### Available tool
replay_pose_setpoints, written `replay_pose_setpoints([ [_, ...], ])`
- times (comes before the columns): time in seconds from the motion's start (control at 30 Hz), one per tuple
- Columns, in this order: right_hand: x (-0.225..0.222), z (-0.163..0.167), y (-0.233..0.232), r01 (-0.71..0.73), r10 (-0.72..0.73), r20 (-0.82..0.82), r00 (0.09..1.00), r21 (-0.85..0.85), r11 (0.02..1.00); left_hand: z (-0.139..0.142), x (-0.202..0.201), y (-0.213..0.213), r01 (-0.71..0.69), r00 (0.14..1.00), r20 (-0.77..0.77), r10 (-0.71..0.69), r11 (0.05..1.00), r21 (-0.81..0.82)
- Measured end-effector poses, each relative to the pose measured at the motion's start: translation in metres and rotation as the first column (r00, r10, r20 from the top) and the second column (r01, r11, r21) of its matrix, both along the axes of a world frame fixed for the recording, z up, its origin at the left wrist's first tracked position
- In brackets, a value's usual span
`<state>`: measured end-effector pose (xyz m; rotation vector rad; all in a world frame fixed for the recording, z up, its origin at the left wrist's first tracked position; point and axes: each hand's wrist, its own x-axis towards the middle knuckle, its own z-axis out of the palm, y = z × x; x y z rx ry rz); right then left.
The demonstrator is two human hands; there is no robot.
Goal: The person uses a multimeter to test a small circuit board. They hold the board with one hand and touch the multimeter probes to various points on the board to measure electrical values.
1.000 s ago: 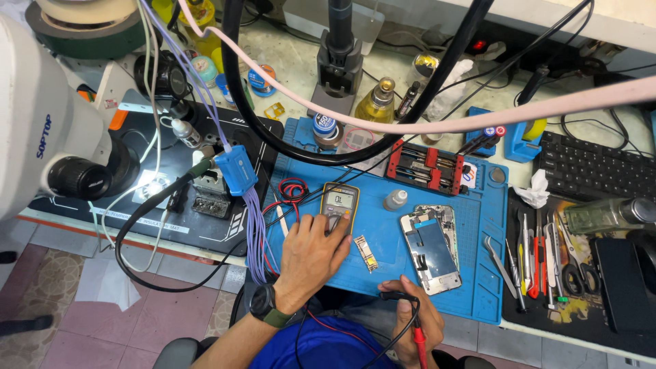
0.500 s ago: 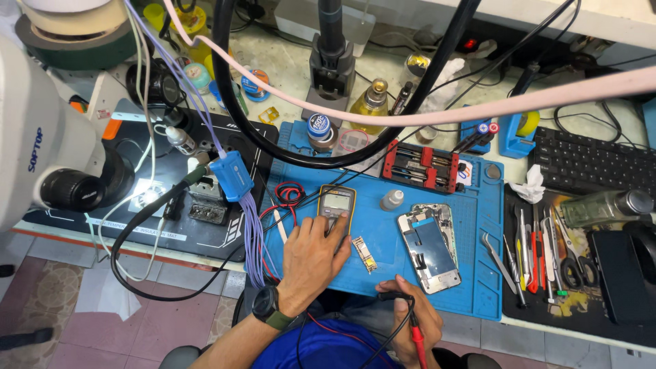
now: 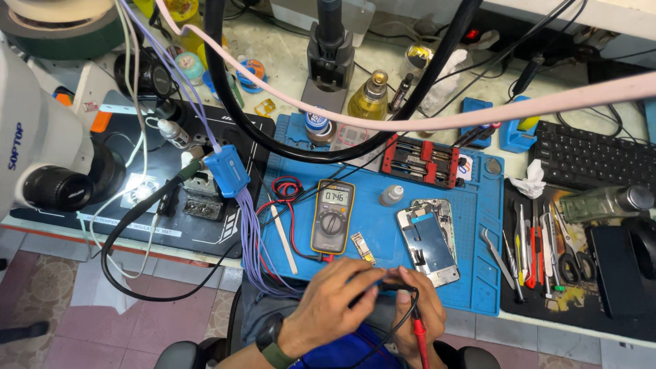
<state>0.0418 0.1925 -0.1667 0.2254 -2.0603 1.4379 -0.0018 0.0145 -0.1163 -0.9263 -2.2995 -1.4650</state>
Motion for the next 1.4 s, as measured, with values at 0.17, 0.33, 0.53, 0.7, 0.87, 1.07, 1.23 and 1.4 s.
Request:
replay_pose_setpoints([
  [0.17,-0.005,0.012,-0.012,0.050,-0.033,-0.102,0.994,0.169,0.984,-0.020,0.017,0.015,0.097,0.984,0.134,-0.116,0.985,0.142],
  [0.33,-0.009,0.016,-0.006,0.125,-0.109,-0.078,0.991,0.238,0.963,-0.036,-0.002,0.011,-0.219,0.974,0.118,0.195,0.944,0.248],
  [0.53,-0.014,0.002,0.003,0.068,-0.138,0.196,0.971,0.327,0.943,-0.049,-0.024,0.003,-0.283,0.959,0.036,0.281,0.950,0.134],
  [0.7,-0.010,-0.007,-0.001,0.101,-0.162,0.165,0.973,0.327,0.940,-0.057,-0.025,0.005,-0.257,0.966,0.047,0.254,0.963,0.079],
  [0.87,-0.015,-0.007,-0.006,0.109,-0.166,0.156,0.974,0.319,0.941,-0.058,-0.027,0.005,-0.249,0.968,0.035,0.247,0.967,0.054],
  [1.07,-0.021,-0.001,-0.009,0.042,-0.104,0.171,0.980,0.333,0.942,-0.057,-0.028,0.003,-0.227,0.973,0.045,0.225,0.973,0.037],
  [1.23,-0.017,0.007,-0.011,-0.009,-0.078,0.246,0.966,0.337,0.941,-0.056,-0.029,0.001,-0.235,0.972,0.026,0.235,0.972,0.003],
  [1.4,-0.017,0.012,-0.011,-0.034,-0.090,0.271,0.958,0.422,0.906,-0.054,-0.031,0.002,-0.274,0.961,0.032,0.273,0.961,0.027],
])
